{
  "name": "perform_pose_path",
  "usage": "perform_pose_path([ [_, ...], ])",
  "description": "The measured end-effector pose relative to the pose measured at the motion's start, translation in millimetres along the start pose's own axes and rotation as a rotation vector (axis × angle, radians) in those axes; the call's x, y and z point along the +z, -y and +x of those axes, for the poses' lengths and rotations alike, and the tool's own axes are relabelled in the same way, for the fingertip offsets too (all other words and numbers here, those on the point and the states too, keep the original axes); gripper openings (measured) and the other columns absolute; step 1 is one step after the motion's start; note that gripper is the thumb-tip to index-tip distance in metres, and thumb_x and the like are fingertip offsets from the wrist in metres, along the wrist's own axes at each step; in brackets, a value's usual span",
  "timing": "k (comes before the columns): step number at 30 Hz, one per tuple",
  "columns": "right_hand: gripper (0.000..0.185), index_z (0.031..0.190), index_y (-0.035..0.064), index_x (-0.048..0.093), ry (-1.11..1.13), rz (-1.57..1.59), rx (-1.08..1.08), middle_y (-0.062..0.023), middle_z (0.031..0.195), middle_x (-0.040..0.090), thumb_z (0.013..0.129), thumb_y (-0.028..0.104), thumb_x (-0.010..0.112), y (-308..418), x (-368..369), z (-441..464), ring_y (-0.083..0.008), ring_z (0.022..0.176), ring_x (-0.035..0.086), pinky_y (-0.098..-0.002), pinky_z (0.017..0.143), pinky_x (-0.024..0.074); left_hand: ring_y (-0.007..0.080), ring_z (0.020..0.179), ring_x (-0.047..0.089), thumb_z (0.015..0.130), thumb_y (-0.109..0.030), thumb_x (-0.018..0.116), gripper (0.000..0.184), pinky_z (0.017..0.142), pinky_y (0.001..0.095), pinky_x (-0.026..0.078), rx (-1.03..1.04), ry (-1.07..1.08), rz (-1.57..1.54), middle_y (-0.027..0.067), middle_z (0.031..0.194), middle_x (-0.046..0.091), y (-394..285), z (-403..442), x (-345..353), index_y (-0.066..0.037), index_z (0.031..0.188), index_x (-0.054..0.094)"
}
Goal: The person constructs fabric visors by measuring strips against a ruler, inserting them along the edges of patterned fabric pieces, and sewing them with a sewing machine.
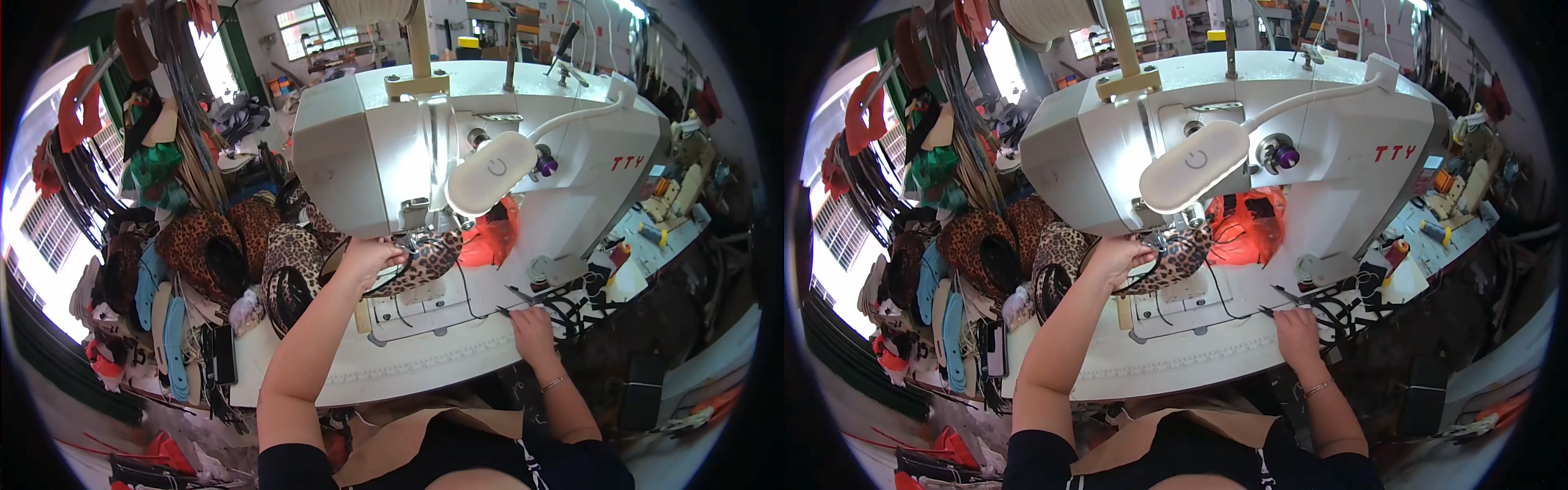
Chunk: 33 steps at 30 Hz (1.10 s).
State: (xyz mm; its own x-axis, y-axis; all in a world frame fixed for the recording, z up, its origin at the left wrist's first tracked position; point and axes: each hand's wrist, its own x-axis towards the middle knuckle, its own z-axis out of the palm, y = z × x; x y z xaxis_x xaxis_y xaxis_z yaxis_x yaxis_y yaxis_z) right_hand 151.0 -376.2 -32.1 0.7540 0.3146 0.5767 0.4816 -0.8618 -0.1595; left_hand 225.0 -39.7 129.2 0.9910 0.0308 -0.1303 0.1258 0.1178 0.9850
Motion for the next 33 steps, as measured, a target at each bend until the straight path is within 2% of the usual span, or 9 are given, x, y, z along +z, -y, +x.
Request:
perform_pose_path([
  [4, 0.019, 0.103, 0.0005, 0.061, 0.058, 0.036, 0.138, -0.0131, 0.087, 0.061, 0.085, 0.006, 0.058, -1.7, -3.8, 10.2, -0.0322, 0.092, 0.057, -0.0402, 0.083, 0.0453, 0.018, 0.077, 0.063, 0.082, 0.011, 0.056, 0.025, 0.066, 0.0258, 0.058, 0.022, -0.021, -0.016, 0.0047, 0.089, 0.053, -0.1, -3.0, 2.2, 0.001, 0.103, 0.049],
  [7, 0.021, 0.108, -0.0022, 0.058, -0.238, 0.505, 0.527, -0.015, 0.091, 0.057, 0.089, 0.003, 0.051, 9.3, -6.8, 23.2, -0.0304, 0.092, 0.057, -0.0377, 0.086, 0.0448, 0.0171, 0.075, 0.062, 0.08, 0.008, 0.059, 0.023, 0.066, 0.0264, 0.054, 0.087, 0.048, -0.091, 0.0063, 0.088, 0.058, 4.9, -14.7, -3.5, 0.002, 0.101, 0.052],
  [10, 0.027, 0.116, -0.0039, 0.056, -0.354, 0.39, 0.311, -0.0155, 0.097, 0.053, 0.092, 0.003, 0.047, 47.8, -48.3, 47.6, -0.0276, 0.089, 0.057, -0.0351, 0.084, 0.0466, 0.012, 0.068, 0.059, 0.077, 0.002, 0.062, 0.027, 0.06, 0.023, 0.048, 0.221, -0.255, 0.098, 0.0084, 0.082, 0.061, 42.3, -46.2, -21.9, 0.006, 0.102, 0.054],
  [14, 0.032, 0.117, 0.0007, 0.06, -0.218, 0.697, -0.03, -0.012, 0.099, 0.053, 0.085, 0.003, 0.06, 115.2, -67.6, 58.8, -0.0249, 0.088, 0.054, -0.0328, 0.074, 0.0477, 0.0071, 0.073, 0.058, 0.079, 0.003, 0.065, 0.025, 0.065, 0.02, 0.047, 0.35, -0.371, 0.02, 0.0038, 0.084, 0.062, 92.1, -97.2, -16.6, 0.003, 0.101, 0.053],
  [16, 0.038, 0.111, 0.004, 0.065, -0.166, 0.558, -0.222, -0.0088, 0.095, 0.055, 0.075, 0.011, 0.074, 143.4, -69.3, 76.3, -0.0256, 0.083, 0.053, -0.034, 0.072, 0.0472, 0.0075, 0.078, 0.059, 0.081, 0.004, 0.065, 0.026, 0.067, 0.0201, 0.047, 0.444, -0.332, 0.054, 0.0045, 0.087, 0.061, 98.0, -114.8, -3.6, 0.003, 0.104, 0.052],
  [19, 0.037, 0.107, 0.006, 0.068, -0.214, 0.426, -0.275, -0.0067, 0.091, 0.056, 0.072, 0.015, 0.077, 161.4, -54.3, 92.4, -0.0243, 0.083, 0.052, -0.0332, 0.069, 0.0472, 0.0087, 0.082, 0.06, 0.083, 0.005, 0.063, 0.027, 0.068, 0.0212, 0.048, 0.419, -0.296, -0.095, 0.0064, 0.091, 0.062, 93.6, -129.6, 6.2, 0.005, 0.107, 0.051],
  [29, 0.027, 0.099, 0.0061, 0.071, -0.197, 0.561, -0.217, -0.0055, 0.084, 0.059, 0.072, 0.01, 0.076, 152.2, -39.0, 86.9, -0.0235, 0.077, 0.053, -0.0324, 0.067, 0.0463, 0.0113, 0.08, 0.059, 0.083, 0.005, 0.063, 0.031, 0.072, 0.0232, 0.049, 0.202, -0.171, -0.226, 0.008, 0.094, 0.061, 88.9, -139.9, 11.4, 0.006, 0.112, 0.052],
  [32, 0.022, 0.099, 0.0051, 0.071, -0.152, 0.801, -0.105, -0.0043, 0.086, 0.058, 0.078, 0.008, 0.072, 145.0, -41.4, 87.1, -0.0177, 0.074, 0.053, -0.028, 0.065, 0.0458, 0.0144, 0.081, 0.06, 0.082, 0.004, 0.065, 0.036, 0.072, 0.0247, 0.049, 0.301, -0.123, -0.202, 0.0081, 0.095, 0.062, 94.3, -140.1, 12.5, 0.005, 0.115, 0.051],
  [33, 0.021, 0.1, 0.0042, 0.071, -0.128, 0.956, -0.015, -0.0042, 0.086, 0.058, 0.079, 0.006, 0.07, 143.3, -46.7, 87.2, -0.0156, 0.073, 0.052, -0.0263, 0.064, 0.045, 0.0169, 0.084, 0.06, 0.08, 0.004, 0.066, 0.035, 0.073, 0.025, 0.049, 0.543, -0.267, 0.152, 0.0084, 0.095, 0.061, 103.0, -138.2, 9.5, 0.002, 0.113, 0.053],
])
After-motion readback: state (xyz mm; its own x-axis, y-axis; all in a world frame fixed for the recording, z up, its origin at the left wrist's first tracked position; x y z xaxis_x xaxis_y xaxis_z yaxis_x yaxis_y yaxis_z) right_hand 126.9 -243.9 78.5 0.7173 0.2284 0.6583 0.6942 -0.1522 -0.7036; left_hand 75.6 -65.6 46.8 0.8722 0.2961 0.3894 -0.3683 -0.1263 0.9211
